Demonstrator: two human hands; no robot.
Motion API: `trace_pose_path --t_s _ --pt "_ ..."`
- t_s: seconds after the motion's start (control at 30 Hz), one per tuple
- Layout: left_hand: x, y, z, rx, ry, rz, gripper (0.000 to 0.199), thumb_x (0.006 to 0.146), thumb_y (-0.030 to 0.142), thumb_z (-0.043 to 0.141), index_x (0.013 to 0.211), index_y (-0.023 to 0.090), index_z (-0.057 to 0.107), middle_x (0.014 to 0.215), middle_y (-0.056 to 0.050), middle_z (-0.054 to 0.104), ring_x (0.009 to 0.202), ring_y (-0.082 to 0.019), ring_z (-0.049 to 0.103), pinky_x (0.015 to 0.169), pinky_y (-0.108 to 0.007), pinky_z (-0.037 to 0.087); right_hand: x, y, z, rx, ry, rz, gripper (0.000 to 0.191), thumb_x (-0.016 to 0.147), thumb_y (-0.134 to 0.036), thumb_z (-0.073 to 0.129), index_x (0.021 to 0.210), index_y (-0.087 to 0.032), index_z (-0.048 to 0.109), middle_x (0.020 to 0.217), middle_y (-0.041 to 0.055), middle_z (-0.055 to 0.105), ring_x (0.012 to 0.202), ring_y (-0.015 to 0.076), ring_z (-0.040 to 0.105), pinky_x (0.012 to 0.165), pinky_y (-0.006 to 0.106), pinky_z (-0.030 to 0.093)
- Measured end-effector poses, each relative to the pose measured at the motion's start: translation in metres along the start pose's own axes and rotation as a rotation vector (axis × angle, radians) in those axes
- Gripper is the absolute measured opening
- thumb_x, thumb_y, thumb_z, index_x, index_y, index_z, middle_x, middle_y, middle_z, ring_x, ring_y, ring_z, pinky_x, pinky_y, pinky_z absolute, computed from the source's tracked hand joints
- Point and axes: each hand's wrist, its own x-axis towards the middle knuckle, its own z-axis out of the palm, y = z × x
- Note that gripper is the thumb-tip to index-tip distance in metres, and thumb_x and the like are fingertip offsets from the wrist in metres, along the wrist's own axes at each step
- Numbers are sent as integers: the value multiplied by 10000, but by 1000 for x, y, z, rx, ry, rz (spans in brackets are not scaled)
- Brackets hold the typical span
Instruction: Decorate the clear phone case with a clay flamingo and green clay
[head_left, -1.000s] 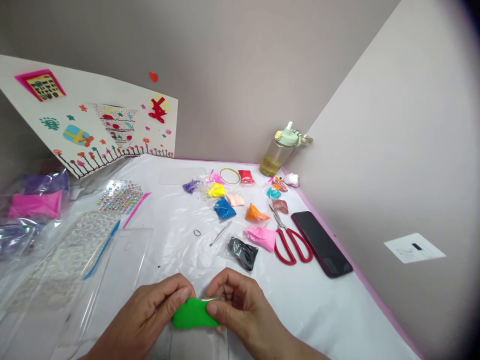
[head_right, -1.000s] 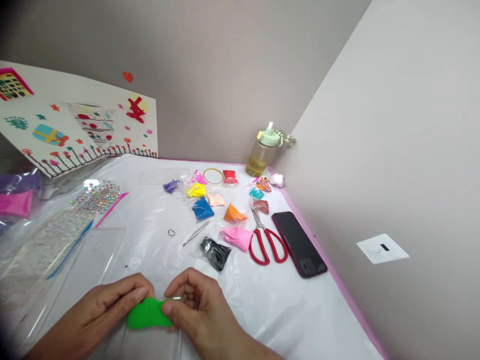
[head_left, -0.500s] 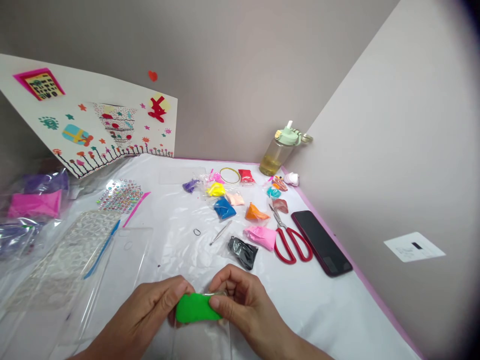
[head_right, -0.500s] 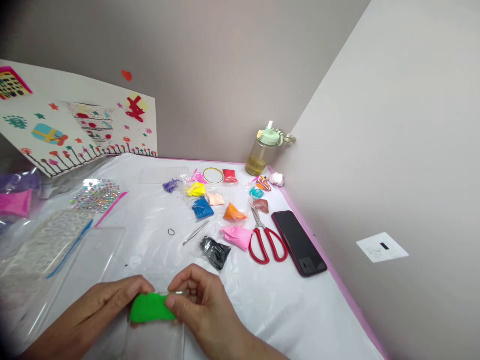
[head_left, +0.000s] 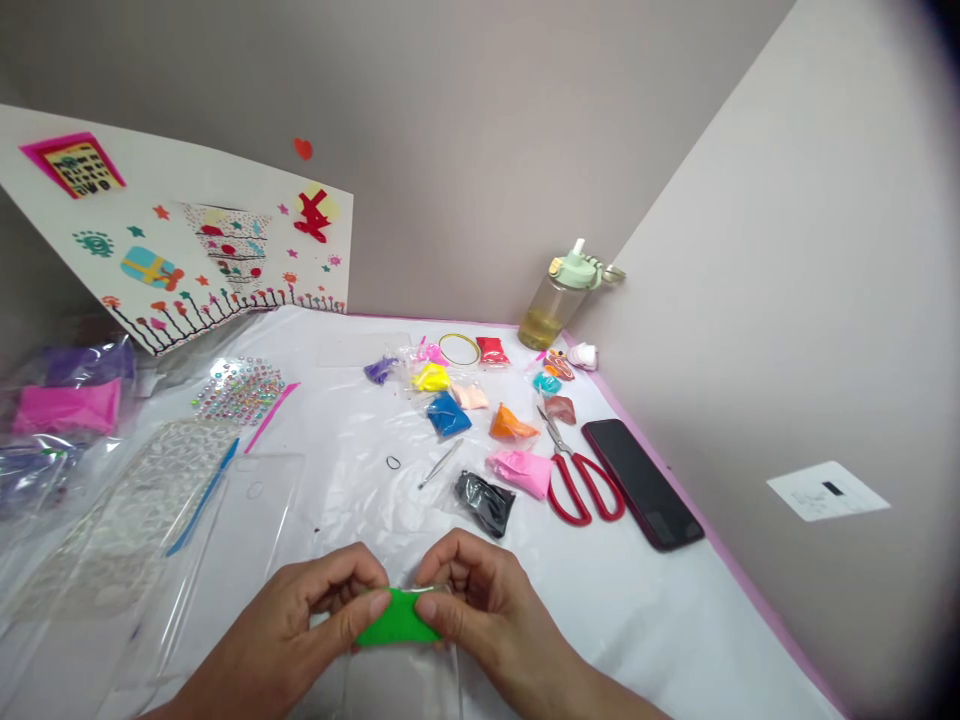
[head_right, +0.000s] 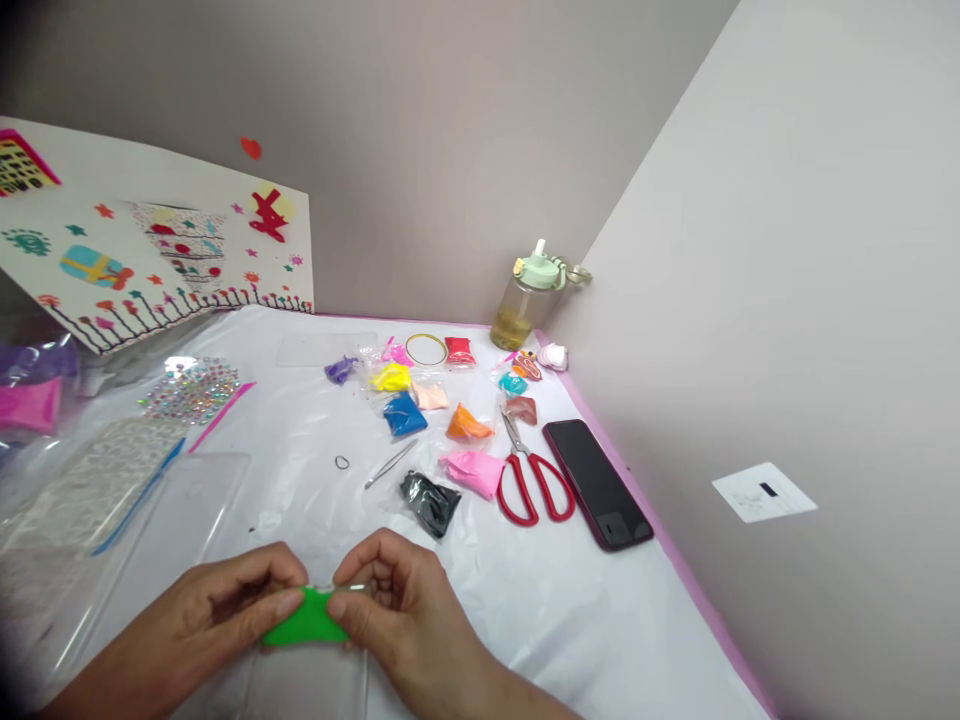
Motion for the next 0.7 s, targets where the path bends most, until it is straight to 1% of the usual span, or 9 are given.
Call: trace_pose_path --t_s 0.07,0.13,0.2,0.27,0.33,0.4,0.47,0.6,0.7 --pt "0 0 1 16 29 -1 445 935 590 424 706 222 525 683 42 464 692 -161 473 640 -246 362 -1 1 1 1 -10 9 369 762 -431 821 845 -144 603 694 -28 557 607 83 477 565 213 347" --pt "0 1 2 -8 44 7 486 952 600 354 693 222 515 692 32 483 707 -169 498 658 -251 384 -1 1 2 4 -13 13 373 760 -433 822 844 -145 602 697 -28 556 608 83 482 566 212 350" --pt "1 1 4 -79 7 21 428 920 603 427 787 226 580 732 30 543 735 -177 530 675 -251 406 -1 2 3 16 -17 15 384 753 -445 825 849 -148 601 708 -25 564 618 88 491 572 213 359" --pt "1 0 6 -141 -48 36 327 847 554 584 909 236 621 800 30 614 787 -185 561 704 -249 420 -1 1 3 25 -26 9 398 748 -462 825 854 -151 601 717 -23 573 623 90 492 581 217 359" --pt "1 -2 9 -137 -57 32 275 812 488 656 923 238 629 808 36 640 789 -181 568 709 -246 421 -1 0 2 2 -48 -11 391 790 -487 787 866 -148 607 715 -18 573 631 96 493 600 228 361" --pt "0 -3 11 -80 -32 10 252 859 481 612 861 229 625 725 47 600 726 -165 547 673 -241 403 -1 -1 1 -46 -72 -39 385 862 -515 707 889 -142 616 709 -14 562 644 106 494 615 241 358" --pt "-1 -2 11 -40 -15 -8 293 902 506 553 847 227 626 664 57 542 669 -152 516 635 -236 380 -1 -2 1 -86 -82 -55 389 900 -530 654 912 -142 622 710 -12 553 654 113 490 618 247 348" --pt "-1 1 10 -36 -1 0 404 957 551 434 796 225 610 679 48 524 678 -151 513 638 -236 384 0 -2 2 -67 -72 -25 398 851 -530 713 898 -149 612 702 -18 550 641 112 488 616 244 352" --pt "0 1 11 -74 -4 39 353 925 556 505 828 234 611 745 45 587 737 -163 554 682 -237 413 -1 -2 4 -46 -85 -23 384 870 -514 699 905 -143 607 708 -12 558 652 116 502 639 252 381"
